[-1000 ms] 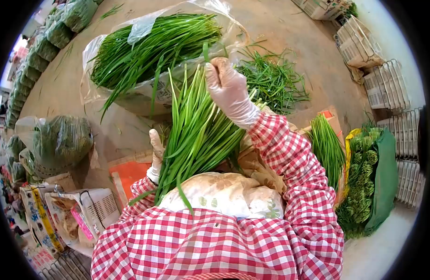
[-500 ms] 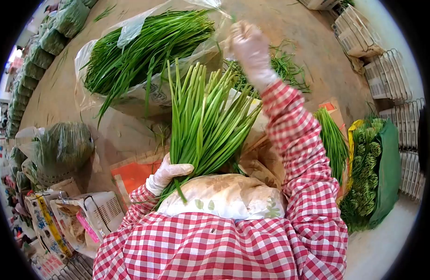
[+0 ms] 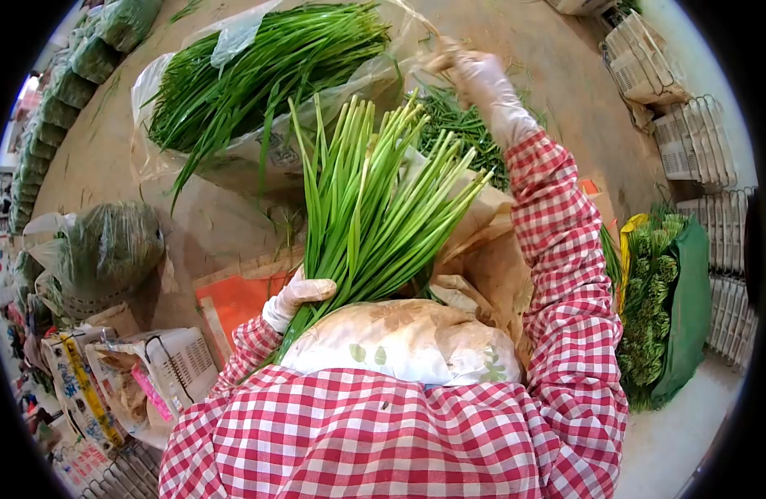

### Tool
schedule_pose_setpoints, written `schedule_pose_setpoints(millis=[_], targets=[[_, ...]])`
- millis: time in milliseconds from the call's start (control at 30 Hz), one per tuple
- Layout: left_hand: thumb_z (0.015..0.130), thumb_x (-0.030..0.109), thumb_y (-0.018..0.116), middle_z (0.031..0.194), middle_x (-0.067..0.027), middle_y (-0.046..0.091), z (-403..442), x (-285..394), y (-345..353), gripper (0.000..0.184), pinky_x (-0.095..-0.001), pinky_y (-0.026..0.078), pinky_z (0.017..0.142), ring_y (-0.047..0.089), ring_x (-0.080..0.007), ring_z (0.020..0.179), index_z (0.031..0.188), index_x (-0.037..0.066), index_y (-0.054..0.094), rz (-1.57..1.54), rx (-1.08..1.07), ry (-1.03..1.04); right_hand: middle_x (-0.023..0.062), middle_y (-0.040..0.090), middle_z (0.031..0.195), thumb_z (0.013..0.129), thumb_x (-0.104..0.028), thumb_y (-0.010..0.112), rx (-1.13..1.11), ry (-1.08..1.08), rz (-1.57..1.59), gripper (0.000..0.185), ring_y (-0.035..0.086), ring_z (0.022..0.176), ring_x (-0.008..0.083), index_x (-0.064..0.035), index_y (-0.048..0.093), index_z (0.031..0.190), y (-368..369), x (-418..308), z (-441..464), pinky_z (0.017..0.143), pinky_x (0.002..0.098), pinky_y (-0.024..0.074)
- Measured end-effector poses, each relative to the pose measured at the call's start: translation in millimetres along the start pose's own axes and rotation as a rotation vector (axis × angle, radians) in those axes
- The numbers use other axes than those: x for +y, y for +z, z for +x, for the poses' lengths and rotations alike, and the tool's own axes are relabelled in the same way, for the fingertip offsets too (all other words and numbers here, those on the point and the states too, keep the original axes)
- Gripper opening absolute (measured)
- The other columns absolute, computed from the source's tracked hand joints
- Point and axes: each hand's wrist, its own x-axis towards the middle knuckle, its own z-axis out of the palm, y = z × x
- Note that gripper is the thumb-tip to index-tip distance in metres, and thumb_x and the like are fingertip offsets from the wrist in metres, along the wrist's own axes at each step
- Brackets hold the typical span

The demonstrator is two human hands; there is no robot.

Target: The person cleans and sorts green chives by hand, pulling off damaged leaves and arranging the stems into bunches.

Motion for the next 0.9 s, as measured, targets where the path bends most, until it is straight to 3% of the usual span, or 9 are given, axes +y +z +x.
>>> schedule_pose_setpoints(millis=[33, 67, 133, 267, 367, 467, 567, 667, 900], targets=[[0.081, 0.005, 0.058, 0.075, -0.0048, 0.053, -1.4, -5.6, -9.2, 0.061, -0.0255, 0.035, 0.051, 0.041, -0.01, 0.055, 0.135, -0.001, 0.031, -0.025, 0.017, 0.003, 0.0049, 0.068, 0.09, 0.092, -0.04, 0.053, 0.163, -0.018, -0.074, 0.038, 0.037, 0.042, 0.0061, -0.0081, 0.068, 0.078, -12.8, 0.4, 8.7, 0.04, 0.0209, 0.0347], [0.081, 0.005, 0.057, 0.076, -0.0066, 0.056, -2.8, -11.3, -18.4, 0.062, -0.026, 0.038, 0.052, 0.044, -0.0111, 0.055, 0.136, -0.002, 0.031, -0.049, 0.033, 0.006, 0.0002, 0.053, 0.058, 0.091, -0.042, 0.051, 0.21, -0.055, -0.061, 0.037, 0.045, 0.047, 0.0099, -0.0116, 0.071, 0.086, -32.9, 11.5, 20.1, 0.048, 0.0274, 0.0411], [0.08, 0.006, 0.057, 0.079, -0.0091, 0.058, -5.7, -17.5, -29.5, 0.062, -0.0269, 0.041, 0.056, 0.047, -0.013, 0.058, 0.136, -0.004, 0.032, -0.096, 0.053, 0.007, 0.0013, 0.056, 0.061, 0.092, -0.038, 0.051, 0.36, -0.039, -0.105, 0.033, 0.047, 0.049, 0.0087, -0.0091, 0.068, 0.089, -56.2, 5.9, 5.3, 0.049, 0.0252, 0.0403], [0.079, 0.01, 0.058, 0.09, -0.0119, 0.057, -6.0, -13.6, -24.4, 0.059, -0.0289, 0.042, 0.066, 0.05, -0.0159, 0.071, 0.132, -0.005, 0.036, -0.154, 0.053, 0.04, -0.0003, 0.058, 0.065, 0.092, -0.027, 0.052, 0.113, 0.153, -0.006, 0.025, 0.047, 0.047, 0.007, -0.006, 0.064, 0.097, -63.8, 21.0, -59.2, 0.048, 0.0199, 0.0428], [0.079, 0.012, 0.059, 0.097, -0.0139, 0.057, -2.7, -13.2, -20.8, 0.057, -0.0304, 0.043, 0.074, 0.052, -0.0181, 0.08, 0.13, -0.006, 0.039, -0.199, 0.035, 0.064, 0.0079, 0.066, 0.093, 0.093, -0.029, 0.052, -0.556, 0.273, -0.096, 0.03, 0.062, 0.072, 0.0127, -0.0043, 0.063, 0.106, -50.5, 25.3, -123.7, 0.066, 0.0267, 0.053], [0.079, 0.015, 0.059, 0.105, -0.016, 0.057, 2.6, -13.2, -17.9, 0.056, -0.032, 0.043, 0.081, 0.054, -0.0203, 0.09, 0.127, -0.007, 0.042, -0.232, 0.009, 0.082, 0.0229, 0.06, 0.111, 0.09, -0.044, 0.049, -0.763, 0.005, -0.352, 0.055, 0.058, 0.102, 0.0354, 0.0041, 0.055, 0.117, -7.8, 36.2, -155.3, 0.092, 0.0391, 0.0442], [0.078, 0.018, 0.06, 0.113, -0.0181, 0.056, 5.7, -14.9, -21.8, 0.055, -0.0335, 0.044, 0.089, 0.056, -0.0224, 0.099, 0.125, -0.007, 0.045, -0.256, -0.017, 0.106, 0.0212, 0.052, 0.126, 0.083, -0.053, 0.058, -0.679, -0.033, 0.009, 0.074, 0.051, 0.114, 0.03, 0.003, 0.044, 0.129, 25.9, 39.8, -166.0, 0.096, 0.0364, 0.041], [0.077, 0.015, 0.061, 0.119, -0.0182, 0.056, 2.8, 1.2, -14.1, 0.052, -0.034, 0.044, 0.095, 0.057, -0.0243, 0.105, 0.122, -0.009, 0.047, -0.163, 0.025, 0.064, 0.0143, 0.052, 0.125, 0.073, -0.044, 0.075, -0.778, 0.28, 0.532, 0.082, 0.049, 0.113, 0.0246, 0.0013, 0.04, 0.132, 52.1, 28.6, -179.1, 0.097, 0.0339, 0.0396], [0.079, 0.007, 0.064, 0.118, -0.01, 0.056, 39.2, 36.9, 78.3, 0.06, -0.0305, 0.045, 0.089, 0.056, -0.0176, 0.103, 0.133, 0.001, 0.039, 0.468, 0.31, 0.282, 0.0059, 0.06, 0.108, 0.073, -0.033, 0.078, -0.571, 0.19, 0.637, 0.063, 0.054, 0.099, 0.0158, -0.0021, 0.052, 0.121, 78.8, 17.1, -174.7, 0.088, 0.0293, 0.0441]])
